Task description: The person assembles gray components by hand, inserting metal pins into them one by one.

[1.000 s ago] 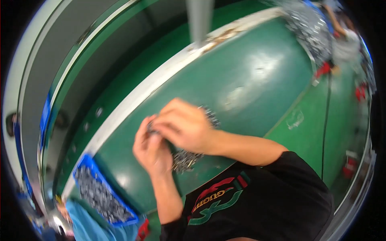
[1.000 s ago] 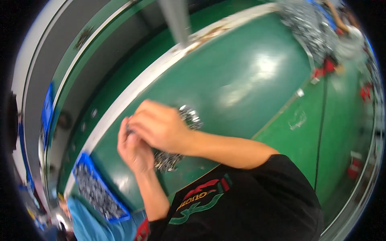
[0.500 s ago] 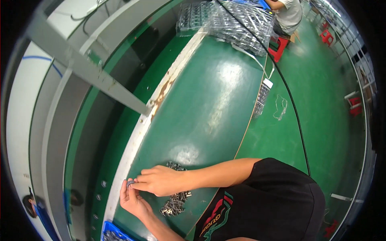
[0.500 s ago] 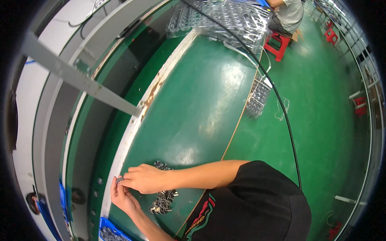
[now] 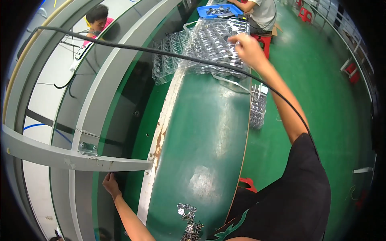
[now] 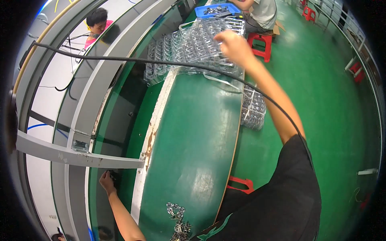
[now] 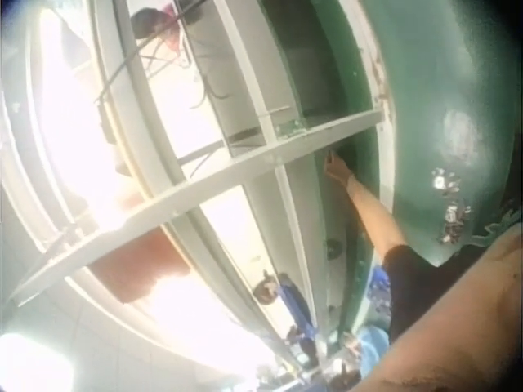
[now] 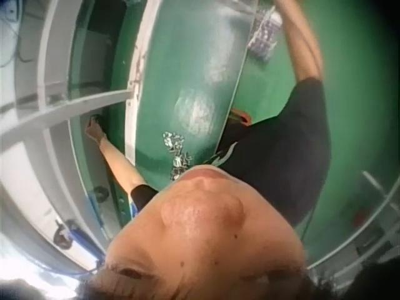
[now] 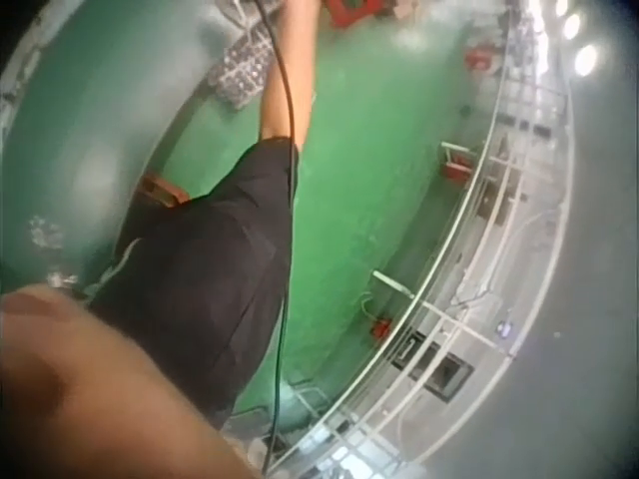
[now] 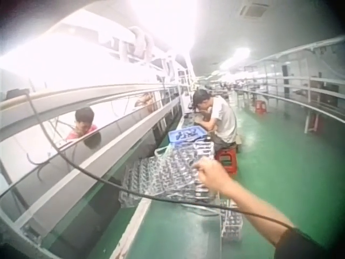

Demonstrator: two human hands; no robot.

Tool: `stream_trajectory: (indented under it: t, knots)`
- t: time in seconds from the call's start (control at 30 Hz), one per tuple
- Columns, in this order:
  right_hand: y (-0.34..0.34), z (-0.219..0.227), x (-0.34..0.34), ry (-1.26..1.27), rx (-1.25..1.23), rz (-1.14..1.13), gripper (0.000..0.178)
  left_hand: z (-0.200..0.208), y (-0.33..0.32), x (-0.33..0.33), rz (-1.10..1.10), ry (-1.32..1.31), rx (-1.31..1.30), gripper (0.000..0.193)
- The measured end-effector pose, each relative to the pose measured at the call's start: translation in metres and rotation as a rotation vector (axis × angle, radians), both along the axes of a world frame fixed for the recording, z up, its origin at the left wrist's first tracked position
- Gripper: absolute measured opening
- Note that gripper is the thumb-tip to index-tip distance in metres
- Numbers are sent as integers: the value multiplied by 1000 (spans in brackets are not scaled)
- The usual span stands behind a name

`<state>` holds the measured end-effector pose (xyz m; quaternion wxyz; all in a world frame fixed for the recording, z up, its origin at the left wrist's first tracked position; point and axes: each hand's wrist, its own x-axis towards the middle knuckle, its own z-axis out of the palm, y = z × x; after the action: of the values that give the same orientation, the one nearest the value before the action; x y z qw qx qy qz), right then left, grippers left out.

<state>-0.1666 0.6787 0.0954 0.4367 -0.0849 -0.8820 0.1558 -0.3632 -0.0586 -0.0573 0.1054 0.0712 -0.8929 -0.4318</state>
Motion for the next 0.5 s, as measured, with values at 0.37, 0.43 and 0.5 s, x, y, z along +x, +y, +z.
stream_trajectory:
  t: [0.37, 0.43, 0.5]
  knots:
    - [149, 13, -108, -885, 183, -29, 46, 38, 1, 142, -27, 21, -68, 22]
    - [163, 12, -117, -851, 104, 20, 40, 40, -8, 194, -45, 103, -134, 20]
    - [168, 11, -113, -677, -15, 144, 27, 58, 3, 241, 4, 107, -229, 21]
